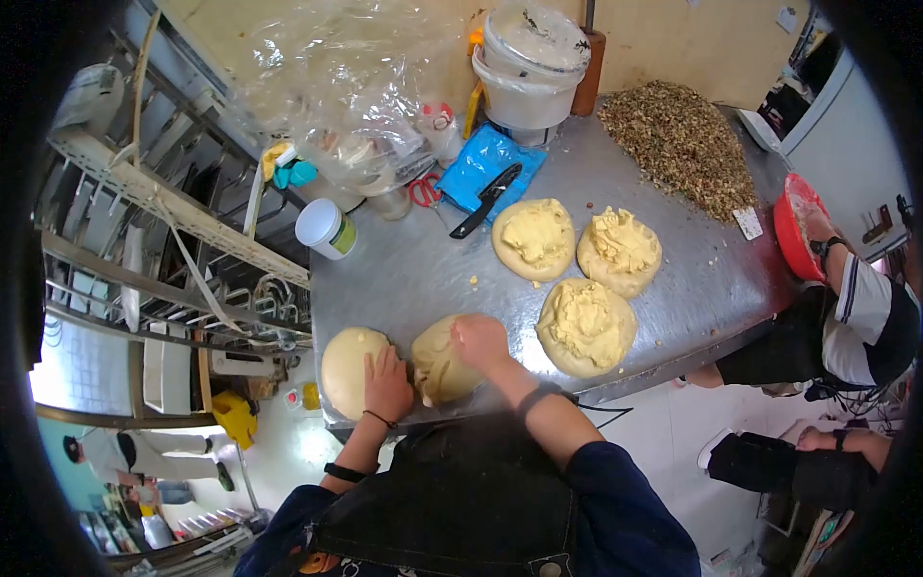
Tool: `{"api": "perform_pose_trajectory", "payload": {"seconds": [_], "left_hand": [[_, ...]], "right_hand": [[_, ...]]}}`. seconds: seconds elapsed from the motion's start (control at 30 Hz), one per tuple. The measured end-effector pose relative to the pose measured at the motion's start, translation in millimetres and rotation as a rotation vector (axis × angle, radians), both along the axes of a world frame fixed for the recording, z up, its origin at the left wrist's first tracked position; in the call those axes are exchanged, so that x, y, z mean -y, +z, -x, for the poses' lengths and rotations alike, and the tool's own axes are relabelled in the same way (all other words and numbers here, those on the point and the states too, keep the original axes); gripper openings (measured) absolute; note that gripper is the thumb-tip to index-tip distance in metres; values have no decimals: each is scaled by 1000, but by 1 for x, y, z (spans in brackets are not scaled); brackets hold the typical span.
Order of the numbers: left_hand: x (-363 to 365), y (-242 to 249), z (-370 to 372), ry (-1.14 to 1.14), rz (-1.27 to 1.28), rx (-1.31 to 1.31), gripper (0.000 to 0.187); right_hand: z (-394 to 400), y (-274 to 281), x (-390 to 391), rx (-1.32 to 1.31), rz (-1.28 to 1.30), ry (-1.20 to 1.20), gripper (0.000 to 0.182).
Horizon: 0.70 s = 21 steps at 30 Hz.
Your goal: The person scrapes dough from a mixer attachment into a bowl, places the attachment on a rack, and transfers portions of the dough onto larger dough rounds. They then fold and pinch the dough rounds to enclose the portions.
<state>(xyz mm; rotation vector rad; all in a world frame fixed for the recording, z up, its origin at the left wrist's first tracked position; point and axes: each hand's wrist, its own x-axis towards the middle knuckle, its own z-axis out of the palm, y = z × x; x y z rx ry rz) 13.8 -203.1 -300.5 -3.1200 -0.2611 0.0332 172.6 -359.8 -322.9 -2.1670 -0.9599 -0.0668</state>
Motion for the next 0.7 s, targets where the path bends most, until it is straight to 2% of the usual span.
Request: {"api": "perform_pose_trajectory", "payload": {"seconds": [0.07, 0.13, 0.27, 0.37, 0.43, 0.47, 0.53, 0.57, 0.63, 0.67, 0.7], "left_hand": [[4, -7, 12, 27, -84, -61, 42], [15, -8, 19, -34, 39, -104, 44], [38, -10, 26, -23, 86, -75, 47], [45, -13, 21, 1, 45, 3, 43], [48, -2, 11, 196, 220, -292, 32], [47, -6, 14, 201, 219, -287, 32], [38, -14, 24, 218, 388, 53, 20], [34, -16, 26, 218, 388, 54, 20], [32, -6, 21, 325, 710, 329, 17], [31, -1, 16, 449, 802, 321, 15], [32, 8, 8, 446, 798, 321, 15]], "right_hand": [[0, 0, 5, -42, 25, -47, 21], [-2, -6, 10, -98, -69, -95, 21], [-4, -15, 15, -88, -163, -130, 21], [-5, -14, 18, -134, -178, -110, 20], [-7, -14, 18, -126, -165, -82, 16], [-5, -14, 18, -122, -167, -76, 16], [0, -14, 17, -58, -99, -137, 15], [1, -14, 16, -57, -100, -136, 15], [5, -7, 15, -83, -163, -174, 35], [7, -3, 15, -84, -164, -175, 35], [10, 1, 15, -85, -98, -106, 44]]}}
